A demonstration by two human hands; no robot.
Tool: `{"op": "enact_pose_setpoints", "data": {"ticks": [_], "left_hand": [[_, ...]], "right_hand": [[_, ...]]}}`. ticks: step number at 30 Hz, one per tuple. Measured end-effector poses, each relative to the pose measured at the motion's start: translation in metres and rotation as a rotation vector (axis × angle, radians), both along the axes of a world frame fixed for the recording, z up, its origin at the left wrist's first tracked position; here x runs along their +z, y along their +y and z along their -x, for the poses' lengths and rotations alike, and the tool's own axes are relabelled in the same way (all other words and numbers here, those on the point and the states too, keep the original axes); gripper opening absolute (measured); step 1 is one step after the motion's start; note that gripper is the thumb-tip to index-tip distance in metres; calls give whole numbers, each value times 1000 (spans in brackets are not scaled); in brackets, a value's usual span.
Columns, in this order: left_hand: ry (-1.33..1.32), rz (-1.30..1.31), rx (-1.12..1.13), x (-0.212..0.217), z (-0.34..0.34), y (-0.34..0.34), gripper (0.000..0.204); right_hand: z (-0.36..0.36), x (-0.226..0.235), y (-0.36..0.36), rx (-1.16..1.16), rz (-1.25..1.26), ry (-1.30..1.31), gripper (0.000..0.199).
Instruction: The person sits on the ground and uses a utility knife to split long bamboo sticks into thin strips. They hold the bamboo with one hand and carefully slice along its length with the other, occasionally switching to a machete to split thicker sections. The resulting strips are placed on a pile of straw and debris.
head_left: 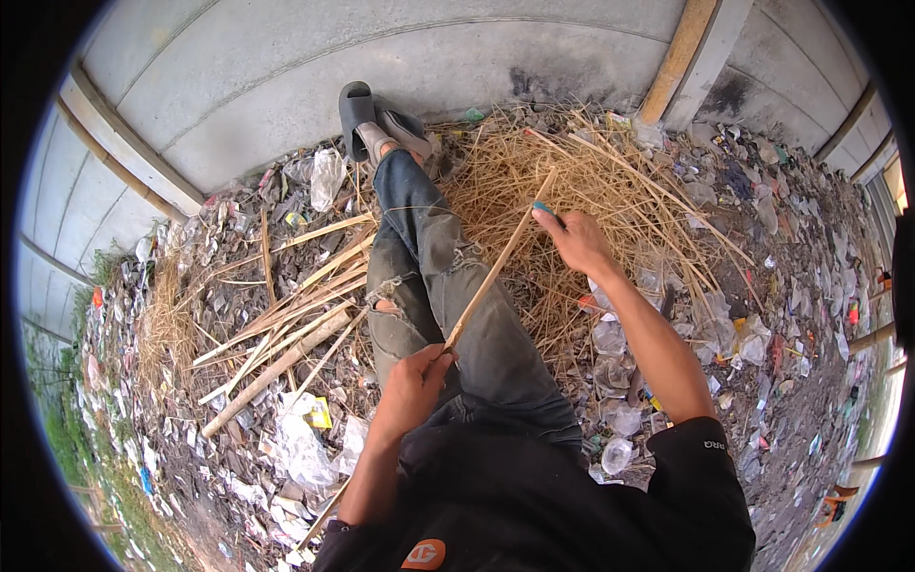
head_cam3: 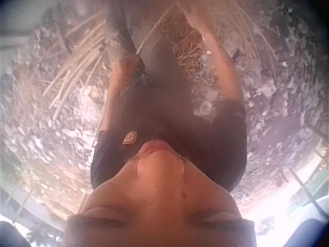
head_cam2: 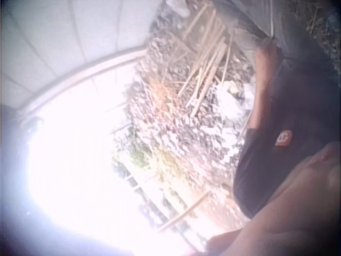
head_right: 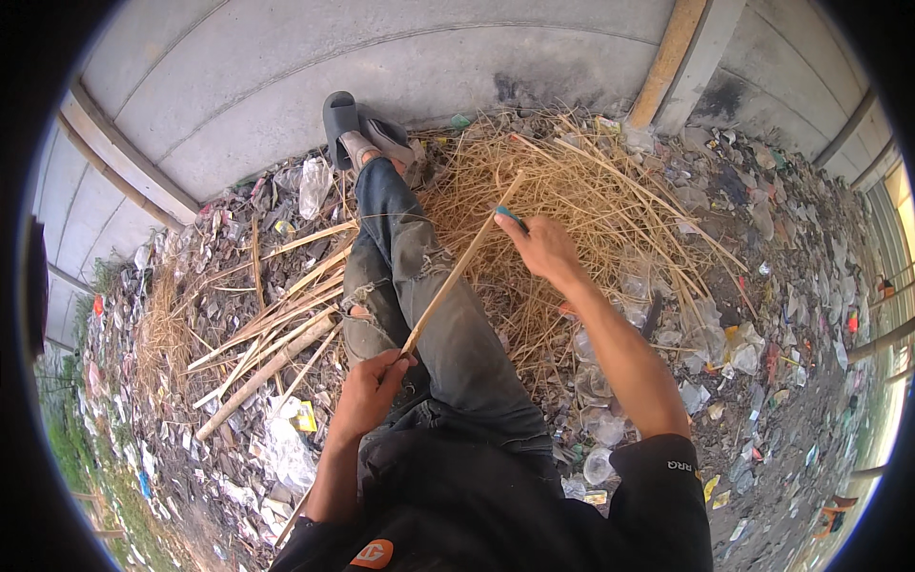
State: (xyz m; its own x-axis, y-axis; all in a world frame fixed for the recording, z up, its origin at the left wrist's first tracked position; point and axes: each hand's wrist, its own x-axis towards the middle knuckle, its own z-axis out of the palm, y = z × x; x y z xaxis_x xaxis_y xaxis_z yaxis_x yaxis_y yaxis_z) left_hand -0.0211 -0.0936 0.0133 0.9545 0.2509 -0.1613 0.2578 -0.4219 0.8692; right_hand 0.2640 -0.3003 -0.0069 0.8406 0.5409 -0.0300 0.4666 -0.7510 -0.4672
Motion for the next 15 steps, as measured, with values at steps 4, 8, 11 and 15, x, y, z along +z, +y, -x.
{"op": "enact_pose_setpoints", "data": {"ticks": [4, 8, 11, 15], "left_hand": [[-15, 7, 38, -12, 17, -8, 22], [-27, -48, -95, 14, 52, 14, 22], [174, -84, 52, 15, 87, 42, 23], [64, 71, 165, 6, 56, 38, 29]], "right_hand": [[-21, -19, -7, -8, 59, -147, 79], [-115, -35, -84, -541, -166, -87, 77], [-160, -49, -173, -607, -171, -409, 77], [-122, -16, -147, -472, -372, -113, 67]]}}
